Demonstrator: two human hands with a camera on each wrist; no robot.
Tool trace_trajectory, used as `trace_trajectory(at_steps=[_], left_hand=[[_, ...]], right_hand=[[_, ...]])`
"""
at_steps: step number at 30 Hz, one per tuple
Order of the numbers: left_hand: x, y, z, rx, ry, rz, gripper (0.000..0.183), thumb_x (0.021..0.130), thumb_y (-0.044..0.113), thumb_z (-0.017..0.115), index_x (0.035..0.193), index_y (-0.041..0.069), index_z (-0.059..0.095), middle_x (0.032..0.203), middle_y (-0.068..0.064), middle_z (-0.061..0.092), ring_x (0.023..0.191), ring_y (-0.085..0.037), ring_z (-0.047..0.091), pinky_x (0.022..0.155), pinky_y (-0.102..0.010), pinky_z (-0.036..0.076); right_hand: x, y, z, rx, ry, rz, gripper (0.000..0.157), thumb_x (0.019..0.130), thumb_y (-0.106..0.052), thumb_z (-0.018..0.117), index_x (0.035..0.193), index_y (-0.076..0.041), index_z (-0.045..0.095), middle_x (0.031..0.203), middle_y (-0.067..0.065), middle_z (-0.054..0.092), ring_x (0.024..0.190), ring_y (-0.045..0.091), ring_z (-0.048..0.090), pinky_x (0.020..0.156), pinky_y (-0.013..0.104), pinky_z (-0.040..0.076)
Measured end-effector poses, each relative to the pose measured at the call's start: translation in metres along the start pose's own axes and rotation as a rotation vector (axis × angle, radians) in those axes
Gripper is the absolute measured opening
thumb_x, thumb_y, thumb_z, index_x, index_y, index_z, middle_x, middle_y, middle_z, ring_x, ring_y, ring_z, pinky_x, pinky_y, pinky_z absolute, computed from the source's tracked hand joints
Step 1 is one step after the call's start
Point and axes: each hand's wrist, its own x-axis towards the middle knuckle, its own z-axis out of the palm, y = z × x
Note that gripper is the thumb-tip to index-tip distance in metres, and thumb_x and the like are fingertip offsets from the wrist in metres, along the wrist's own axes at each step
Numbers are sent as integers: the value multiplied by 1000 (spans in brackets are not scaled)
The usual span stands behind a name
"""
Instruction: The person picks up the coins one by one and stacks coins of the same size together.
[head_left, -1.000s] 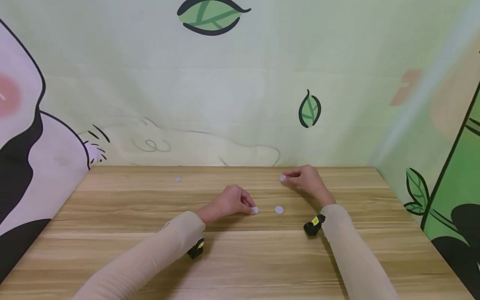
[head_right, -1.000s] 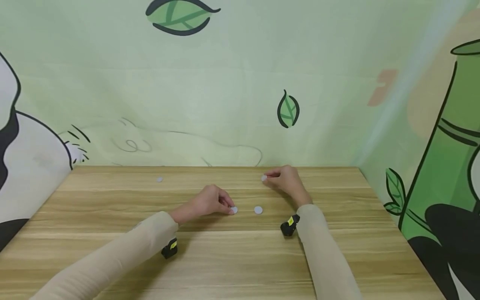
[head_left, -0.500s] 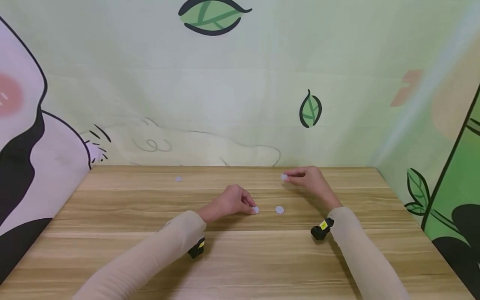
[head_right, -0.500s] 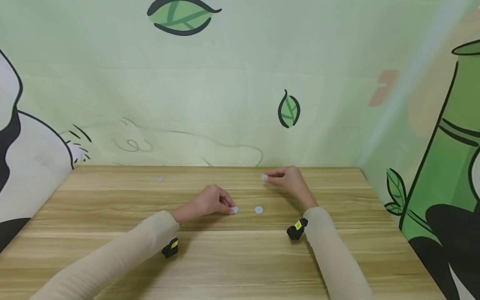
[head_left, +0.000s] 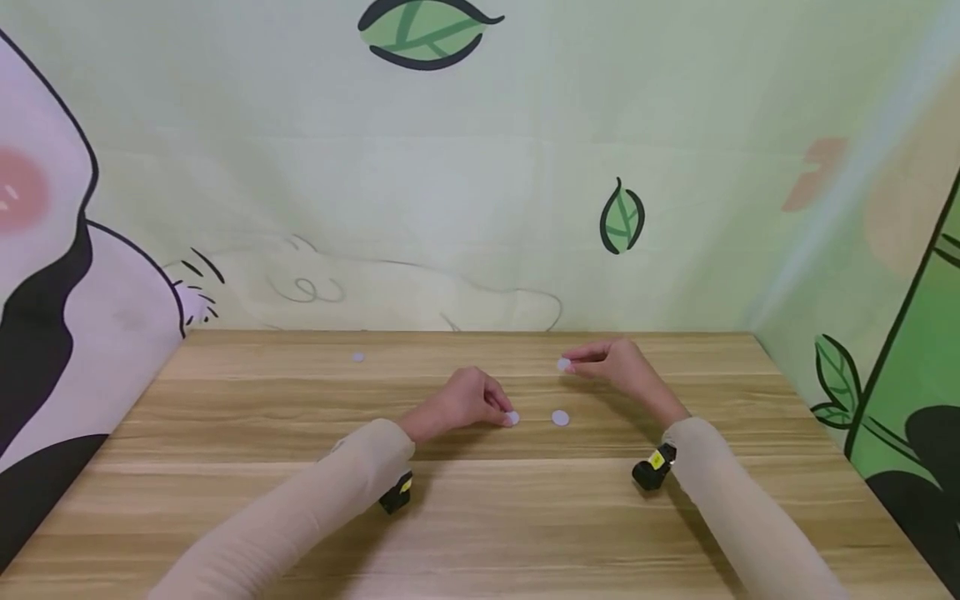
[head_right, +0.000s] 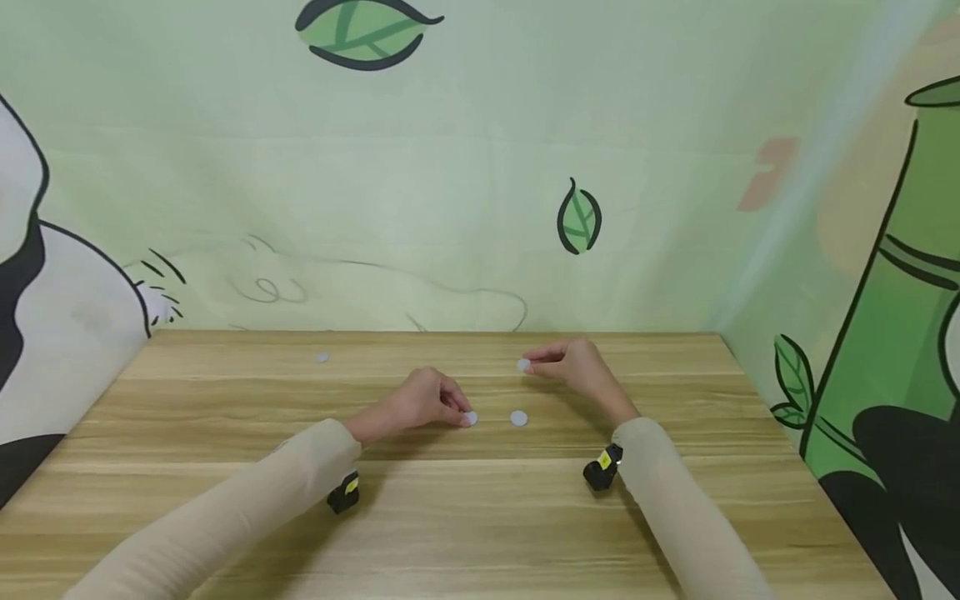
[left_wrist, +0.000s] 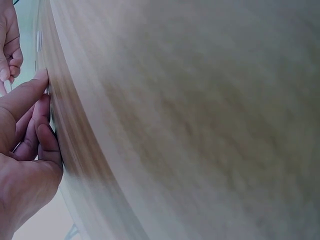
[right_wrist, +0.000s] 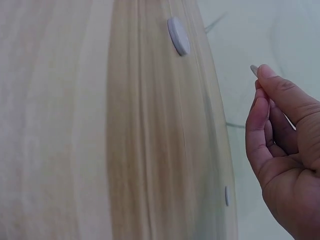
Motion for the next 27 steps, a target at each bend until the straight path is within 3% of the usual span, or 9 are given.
trace_trajectory(at_steps=[12,27], left_hand=[[3,2,1,11,17,19,13,79,15,89,84,8,80,74,3,73,67,-2,60,64,-16,49],[3,4,1,34,37,6,15,78,18,90,82,8,80,72,3,73,64,-1,60,62,-17,49]], right_hand=[[-2,-10,4,25,-56,-60,26,90,-21,80,112,-9,79,113,6,76,106,19,69,86,28,55],[-3,-19,12,17,-94,-79,27,90,-24,80,113,-11,79,113,5,76,108,20,69,93,39,55]])
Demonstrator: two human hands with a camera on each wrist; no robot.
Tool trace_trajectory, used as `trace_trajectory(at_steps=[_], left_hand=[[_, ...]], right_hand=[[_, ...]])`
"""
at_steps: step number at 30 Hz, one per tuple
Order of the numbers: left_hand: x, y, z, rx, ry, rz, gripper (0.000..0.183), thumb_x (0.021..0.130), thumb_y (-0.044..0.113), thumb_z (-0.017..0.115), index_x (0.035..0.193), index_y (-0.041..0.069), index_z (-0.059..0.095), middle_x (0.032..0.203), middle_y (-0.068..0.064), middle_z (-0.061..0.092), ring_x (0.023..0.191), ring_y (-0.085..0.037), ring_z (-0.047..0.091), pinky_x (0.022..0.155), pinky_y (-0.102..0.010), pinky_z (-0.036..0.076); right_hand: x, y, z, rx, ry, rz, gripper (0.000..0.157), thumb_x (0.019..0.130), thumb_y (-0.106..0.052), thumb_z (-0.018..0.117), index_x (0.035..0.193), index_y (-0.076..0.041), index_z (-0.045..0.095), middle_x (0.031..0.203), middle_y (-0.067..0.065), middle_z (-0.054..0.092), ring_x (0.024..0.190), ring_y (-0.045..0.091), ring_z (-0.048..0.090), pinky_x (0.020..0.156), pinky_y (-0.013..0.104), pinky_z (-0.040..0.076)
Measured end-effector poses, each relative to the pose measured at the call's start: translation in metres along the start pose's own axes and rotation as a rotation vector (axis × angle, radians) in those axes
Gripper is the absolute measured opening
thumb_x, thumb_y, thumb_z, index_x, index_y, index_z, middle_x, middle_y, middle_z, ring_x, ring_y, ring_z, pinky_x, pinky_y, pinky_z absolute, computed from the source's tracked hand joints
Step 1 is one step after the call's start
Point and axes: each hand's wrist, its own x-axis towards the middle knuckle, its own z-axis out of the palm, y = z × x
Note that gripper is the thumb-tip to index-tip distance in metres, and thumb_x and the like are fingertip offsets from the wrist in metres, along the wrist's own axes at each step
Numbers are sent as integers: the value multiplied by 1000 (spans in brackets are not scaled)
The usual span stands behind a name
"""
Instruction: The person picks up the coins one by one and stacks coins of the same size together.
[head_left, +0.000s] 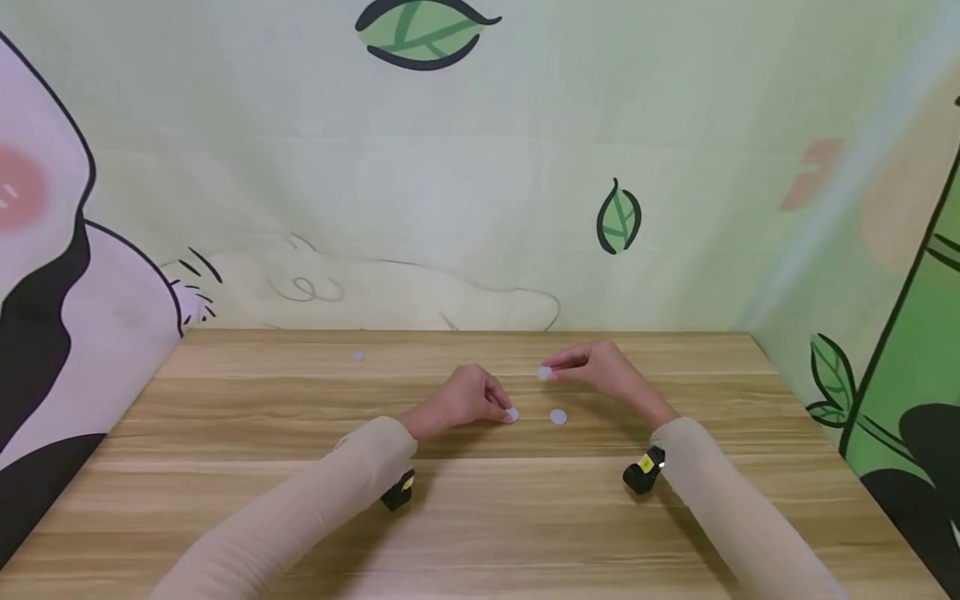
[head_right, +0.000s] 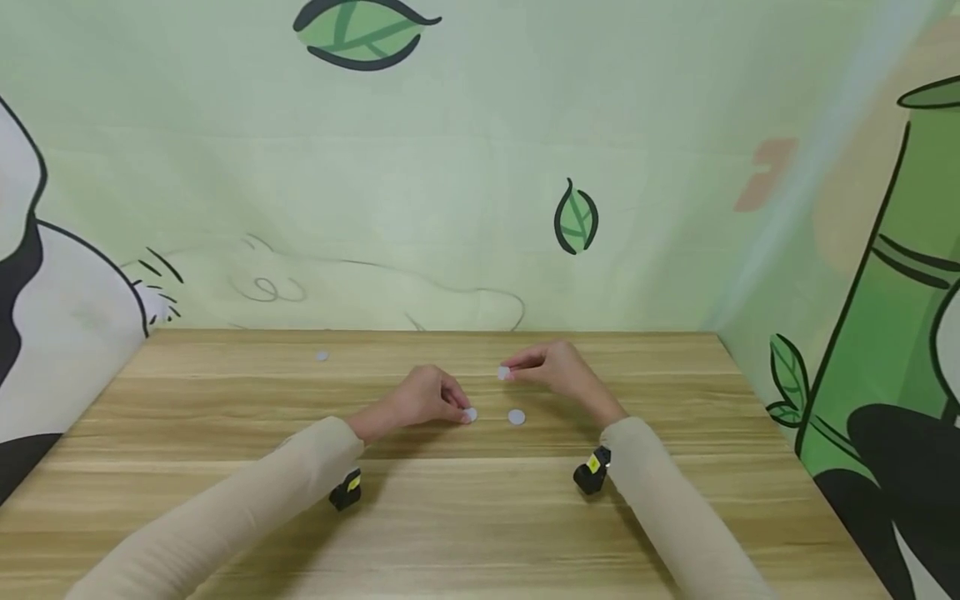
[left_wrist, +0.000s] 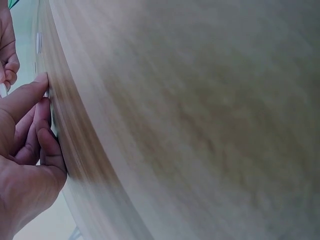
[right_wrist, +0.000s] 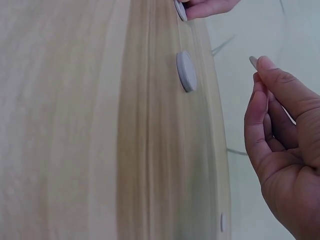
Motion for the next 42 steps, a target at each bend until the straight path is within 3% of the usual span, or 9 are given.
trace_trajectory(at_steps=[6,21,29,42], left_hand=[[-1,-1,-1,-4,-7,-9,14,79,18,90,82,8,80,73,3,73,66,-2,61,63,-18,50],[-4,1,0,36,-8,51,11,82,17,87,83,10,78,73,6,69,69,-3,56,64,-17,47],[-6,3,0,35,-14,38,11,83,16,86,85,9,78,76,5,71,71,-4,57,65,-17,47],[-5,3,0,38,-11,42,12,81,16,87,86,8,79,75,5,72,70,-3,58,64,-17,47]], right_hand=[[2,-4,6,12,-35,-29,27,90,-24,80,112,-9,79,112,6,76,107,20,70,93,40,55],[7,-7,20,13,-150,-65,20,89,-23,81,106,-14,80,104,-3,77,96,11,70,86,30,55],[5,-12,25,25,-194,-88,18,90,-15,79,106,-7,79,99,3,78,89,13,72,80,27,57],[6,-15,30,-9,-285,-138,15,89,-9,78,104,-7,79,98,2,77,86,10,69,78,25,56]])
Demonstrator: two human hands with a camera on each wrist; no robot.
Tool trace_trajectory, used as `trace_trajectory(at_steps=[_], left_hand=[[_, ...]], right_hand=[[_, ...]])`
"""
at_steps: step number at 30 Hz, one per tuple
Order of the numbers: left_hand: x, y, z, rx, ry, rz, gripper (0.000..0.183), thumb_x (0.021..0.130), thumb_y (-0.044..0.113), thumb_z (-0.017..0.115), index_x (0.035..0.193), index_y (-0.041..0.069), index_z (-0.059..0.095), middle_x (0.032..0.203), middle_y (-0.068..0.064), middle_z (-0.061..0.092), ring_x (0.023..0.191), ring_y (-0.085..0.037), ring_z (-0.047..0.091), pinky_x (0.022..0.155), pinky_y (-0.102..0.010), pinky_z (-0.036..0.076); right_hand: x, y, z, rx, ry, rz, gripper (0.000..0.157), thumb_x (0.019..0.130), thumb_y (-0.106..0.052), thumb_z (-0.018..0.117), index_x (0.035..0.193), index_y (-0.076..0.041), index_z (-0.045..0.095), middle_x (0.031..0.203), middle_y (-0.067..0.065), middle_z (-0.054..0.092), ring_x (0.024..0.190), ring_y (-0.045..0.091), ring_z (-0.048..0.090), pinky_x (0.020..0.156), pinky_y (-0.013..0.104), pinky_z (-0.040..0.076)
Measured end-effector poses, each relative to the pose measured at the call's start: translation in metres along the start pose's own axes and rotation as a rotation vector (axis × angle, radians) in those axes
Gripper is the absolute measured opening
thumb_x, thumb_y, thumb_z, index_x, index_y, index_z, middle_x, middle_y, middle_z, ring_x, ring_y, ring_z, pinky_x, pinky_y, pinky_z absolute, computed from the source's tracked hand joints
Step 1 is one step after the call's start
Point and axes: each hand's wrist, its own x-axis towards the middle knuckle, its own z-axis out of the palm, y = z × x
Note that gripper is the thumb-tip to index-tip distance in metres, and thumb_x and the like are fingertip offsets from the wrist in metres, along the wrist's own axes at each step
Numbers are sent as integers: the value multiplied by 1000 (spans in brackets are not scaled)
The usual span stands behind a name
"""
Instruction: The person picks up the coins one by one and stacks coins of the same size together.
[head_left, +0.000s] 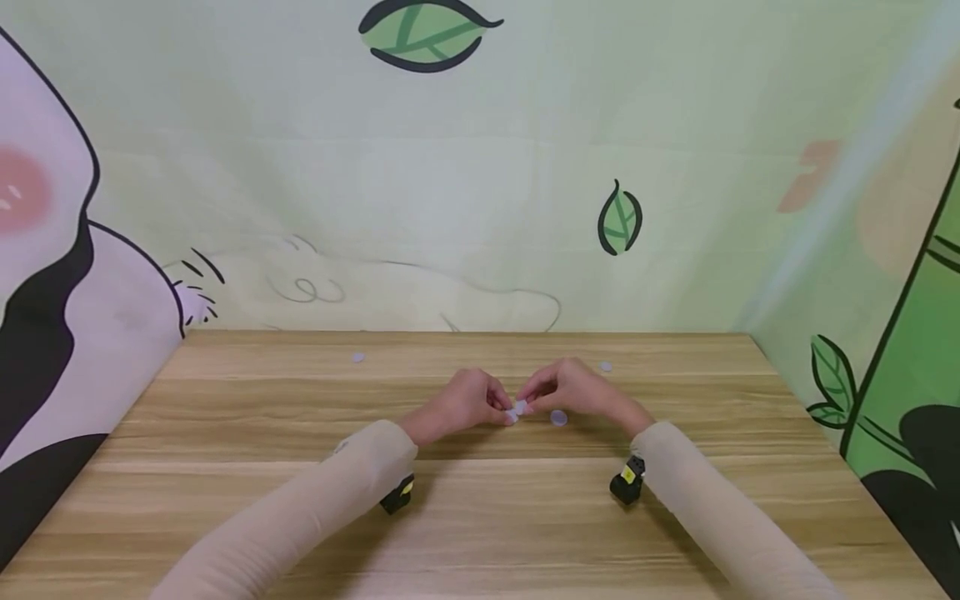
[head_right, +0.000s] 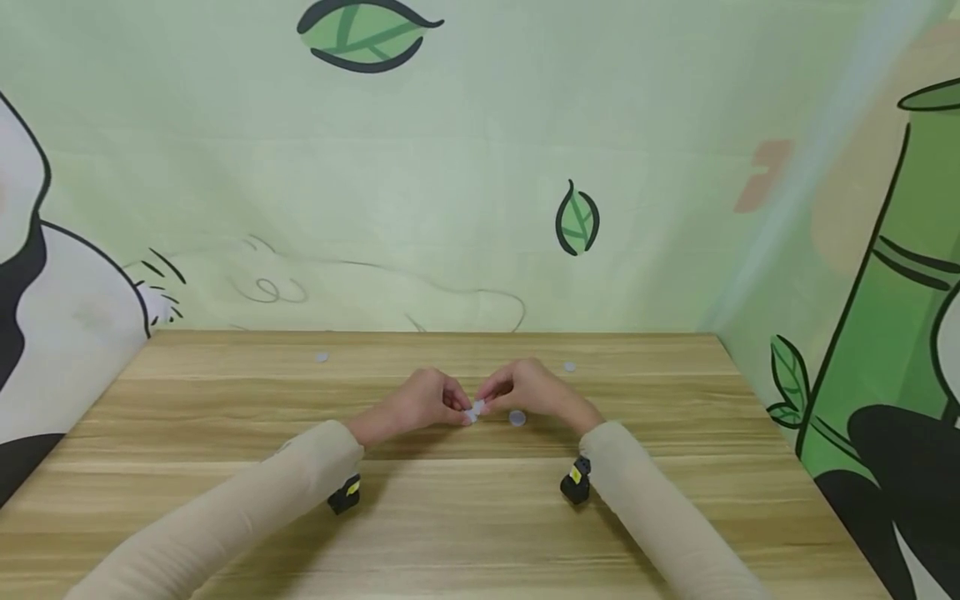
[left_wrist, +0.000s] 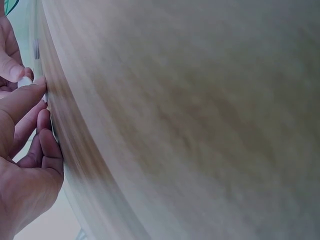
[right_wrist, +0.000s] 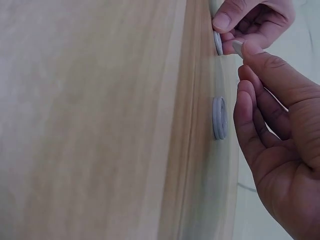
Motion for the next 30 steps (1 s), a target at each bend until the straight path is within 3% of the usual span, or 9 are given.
trace_trajectory(at_steps=[7,21,30], left_hand=[[1,0,0,8,-13,-3,12,82,15,87,88,8,79,77,4,72,71,-5,58,65,-17,48],[1,0,0,4,-2,-42,14,81,18,88,81,9,76,72,5,68,68,-4,55,62,-17,45],[0,-4,-3,-14,-24,-7,13,80,13,88,84,7,78,76,3,72,70,-3,60,65,-16,49]], right_hand=[[2,1,3,-60,-41,-58,16,88,-9,80,103,-5,79,95,2,78,83,8,68,74,22,55],[8,-6,8,-164,-57,-53,14,88,-11,80,101,-6,80,92,-2,77,80,2,66,74,20,55],[11,-8,11,-236,-44,-76,13,87,-9,81,99,-7,80,90,-3,77,79,0,65,72,19,54]])
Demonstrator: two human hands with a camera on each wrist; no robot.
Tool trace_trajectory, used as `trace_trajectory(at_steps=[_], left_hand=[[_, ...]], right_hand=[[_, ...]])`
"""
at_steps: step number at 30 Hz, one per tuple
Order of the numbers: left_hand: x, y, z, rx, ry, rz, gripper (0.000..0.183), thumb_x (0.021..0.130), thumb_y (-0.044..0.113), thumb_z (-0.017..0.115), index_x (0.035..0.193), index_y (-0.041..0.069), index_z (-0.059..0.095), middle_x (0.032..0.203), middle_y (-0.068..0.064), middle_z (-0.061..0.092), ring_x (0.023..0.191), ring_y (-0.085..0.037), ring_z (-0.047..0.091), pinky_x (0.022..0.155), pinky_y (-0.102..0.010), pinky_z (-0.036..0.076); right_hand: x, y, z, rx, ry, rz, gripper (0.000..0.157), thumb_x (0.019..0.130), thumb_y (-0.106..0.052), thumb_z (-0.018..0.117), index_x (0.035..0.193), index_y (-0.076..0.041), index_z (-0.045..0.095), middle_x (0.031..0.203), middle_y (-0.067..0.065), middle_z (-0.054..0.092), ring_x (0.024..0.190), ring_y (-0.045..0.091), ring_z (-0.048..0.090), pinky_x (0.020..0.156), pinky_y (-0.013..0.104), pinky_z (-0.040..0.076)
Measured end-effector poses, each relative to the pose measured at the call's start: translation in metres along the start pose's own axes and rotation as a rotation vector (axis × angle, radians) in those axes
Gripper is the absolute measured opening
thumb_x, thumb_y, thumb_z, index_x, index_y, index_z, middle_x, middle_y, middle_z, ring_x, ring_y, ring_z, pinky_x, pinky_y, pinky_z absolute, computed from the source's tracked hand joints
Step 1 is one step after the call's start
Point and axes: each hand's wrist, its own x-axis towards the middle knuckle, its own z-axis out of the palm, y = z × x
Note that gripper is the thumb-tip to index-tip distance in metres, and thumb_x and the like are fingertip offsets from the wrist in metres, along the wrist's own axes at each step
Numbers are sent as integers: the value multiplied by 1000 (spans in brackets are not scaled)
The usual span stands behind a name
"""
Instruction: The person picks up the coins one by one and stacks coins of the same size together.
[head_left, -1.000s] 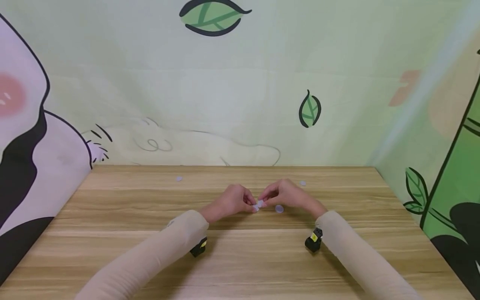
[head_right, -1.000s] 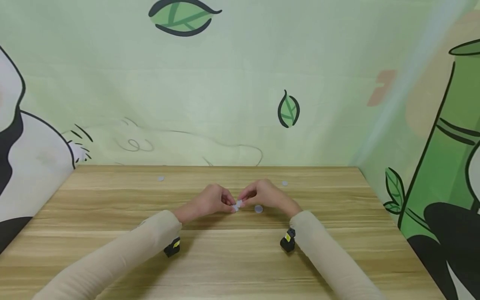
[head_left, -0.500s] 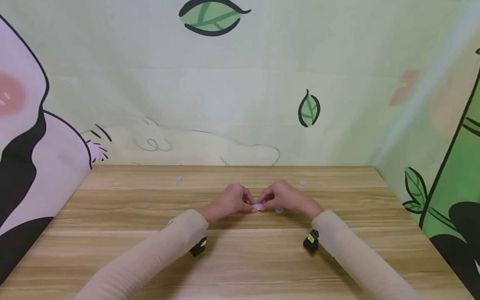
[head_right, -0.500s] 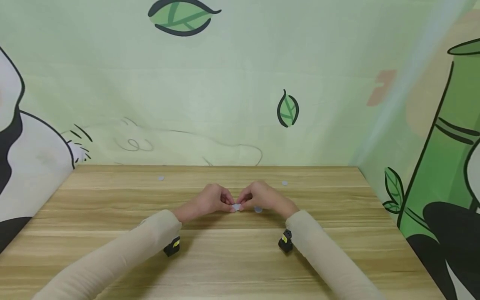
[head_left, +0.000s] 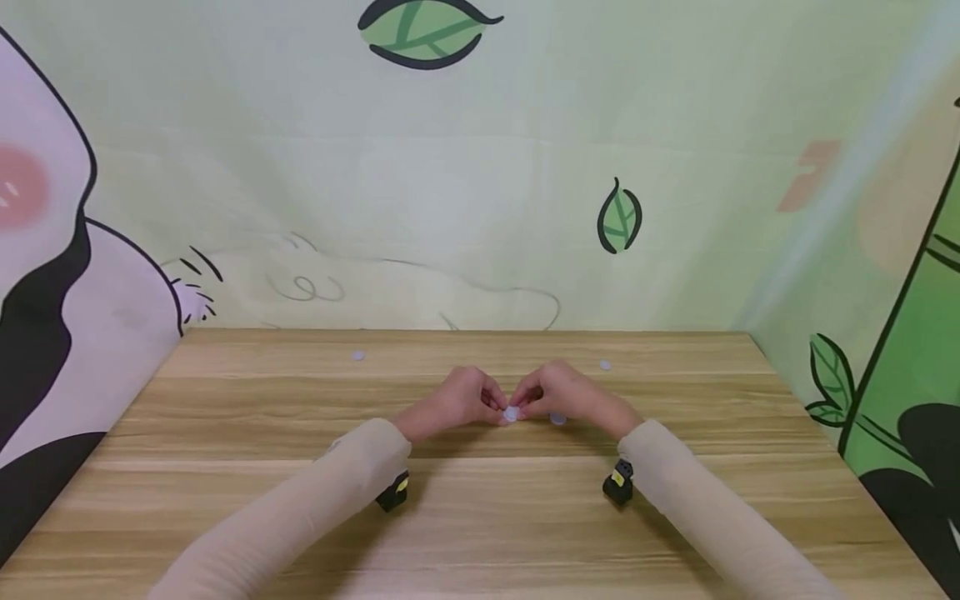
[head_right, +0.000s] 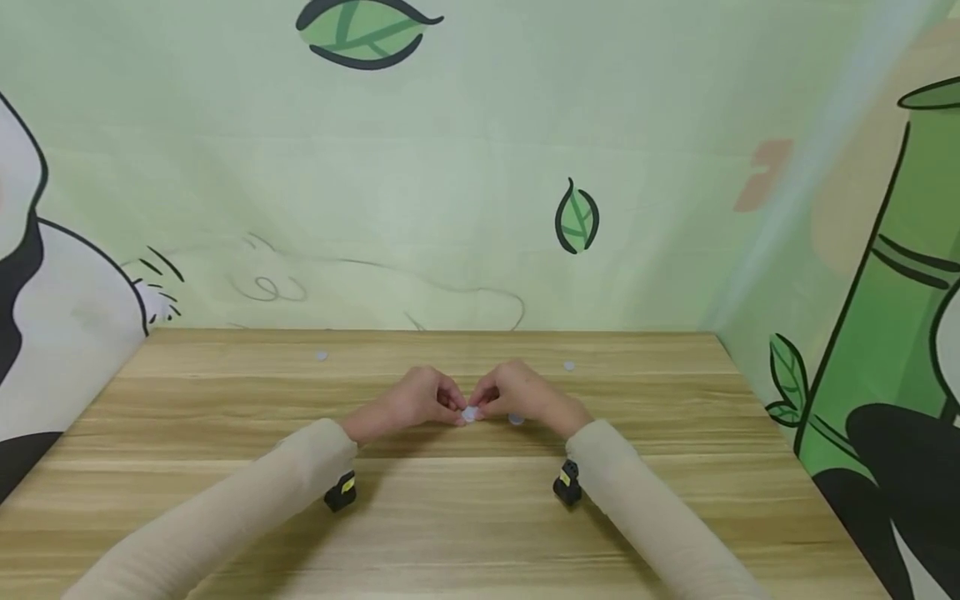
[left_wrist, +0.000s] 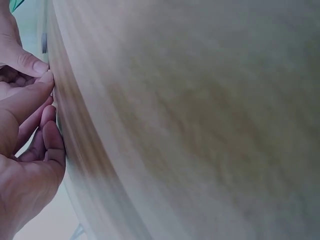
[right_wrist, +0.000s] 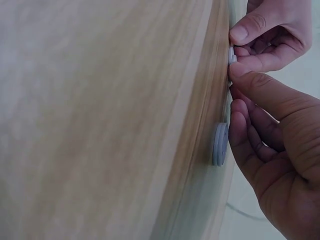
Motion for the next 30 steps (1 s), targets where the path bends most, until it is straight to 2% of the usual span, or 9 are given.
trace_trajectory(at_steps=[6,22,30], left_hand=[[0,2,-1,19,3,15,12,81,14,87,87,7,79,79,2,74,72,-2,60,68,-17,50],[0,0,2,20,13,-1,11,81,14,88,83,9,78,73,4,72,69,-3,58,66,-18,48],[1,1,2,23,8,-25,10,81,13,87,83,9,78,75,4,73,70,-3,59,67,-18,49]], right_hand=[[-3,-5,-1,-27,17,-46,12,86,-9,81,98,-8,80,89,-4,77,78,1,66,71,19,54],[0,-8,2,-19,-7,16,10,85,-9,83,95,-7,79,86,-5,76,76,0,65,70,18,54],[1,-14,4,-35,14,46,8,85,-7,82,92,-5,78,83,-2,75,75,2,65,69,18,54]])
